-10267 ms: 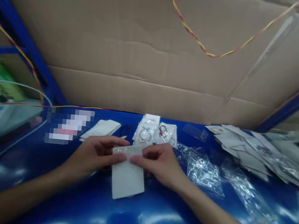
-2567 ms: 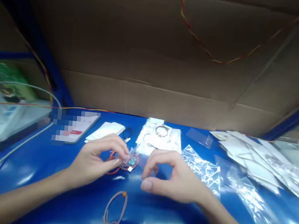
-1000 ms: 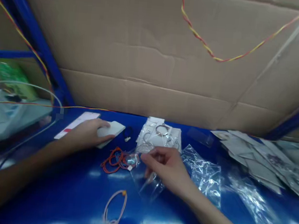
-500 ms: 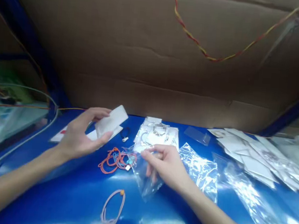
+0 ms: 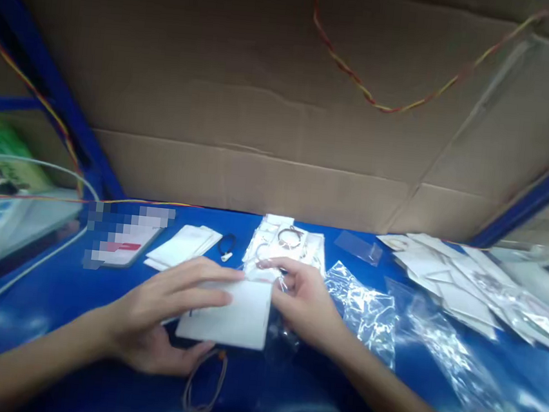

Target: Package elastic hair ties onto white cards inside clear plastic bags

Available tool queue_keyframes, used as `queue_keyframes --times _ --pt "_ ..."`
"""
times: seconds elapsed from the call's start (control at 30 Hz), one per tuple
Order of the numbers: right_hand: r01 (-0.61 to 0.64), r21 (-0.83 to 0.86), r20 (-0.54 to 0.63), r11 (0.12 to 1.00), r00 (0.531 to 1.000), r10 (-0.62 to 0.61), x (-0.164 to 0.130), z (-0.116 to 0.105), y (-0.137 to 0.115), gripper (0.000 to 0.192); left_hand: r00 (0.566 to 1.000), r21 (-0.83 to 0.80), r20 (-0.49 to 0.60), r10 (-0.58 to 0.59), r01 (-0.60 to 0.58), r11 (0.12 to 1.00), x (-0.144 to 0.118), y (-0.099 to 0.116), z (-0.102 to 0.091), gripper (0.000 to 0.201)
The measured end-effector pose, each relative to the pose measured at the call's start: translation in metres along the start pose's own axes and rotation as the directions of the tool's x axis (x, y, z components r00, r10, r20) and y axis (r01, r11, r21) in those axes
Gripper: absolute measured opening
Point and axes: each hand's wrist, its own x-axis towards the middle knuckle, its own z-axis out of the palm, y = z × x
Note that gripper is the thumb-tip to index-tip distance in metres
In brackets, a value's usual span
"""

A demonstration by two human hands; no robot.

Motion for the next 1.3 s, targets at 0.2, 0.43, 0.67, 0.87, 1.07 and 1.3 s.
queue_keyframes --times 0.2,0.43,0.67,0.87,1.07,1.3 --pt "0.139 -0.104 -0.04 0.985 0.989 -0.143 -0.004 -0.003 0.005 0.078 0.992 -0.078 -0.03 -0.12 0.117 0.99 -0.003 -0.01 0.0 0.06" --pt "0.461 -0.507 0.056 0.728 0.861 -0.506 -0.008 -0.006 0.004 0.037 0.958 -0.163 0.013 -0.287 0.285 0.944 0.001 -0.007 -0.001 0.046" --pt "0.56 -0.479 0.073 0.676 0.793 -0.605 -0.01 -0.008 -0.003 0.013 0.943 -0.183 0.038 -0.329 0.33 0.926 0.001 -0.005 -0.001 0.05" --pt "0.588 -0.398 0.132 0.704 0.796 -0.591 -0.01 -0.009 0.001 0.014 0.925 -0.248 0.1 -0.366 0.379 0.891 0.003 -0.003 -0.003 0.055" --pt "0.475 -0.301 0.095 0.827 0.878 -0.47 -0.009 -0.007 0.003 0.018 0.802 -0.4 0.172 -0.572 0.588 0.703 0.002 -0.011 -0.01 0.038" --pt "0.436 -0.162 -0.03 0.885 0.895 -0.446 -0.004 -0.01 -0.002 0.006 0.537 -0.794 0.138 -0.832 0.563 0.232 0.007 -0.019 0.002 0.035"
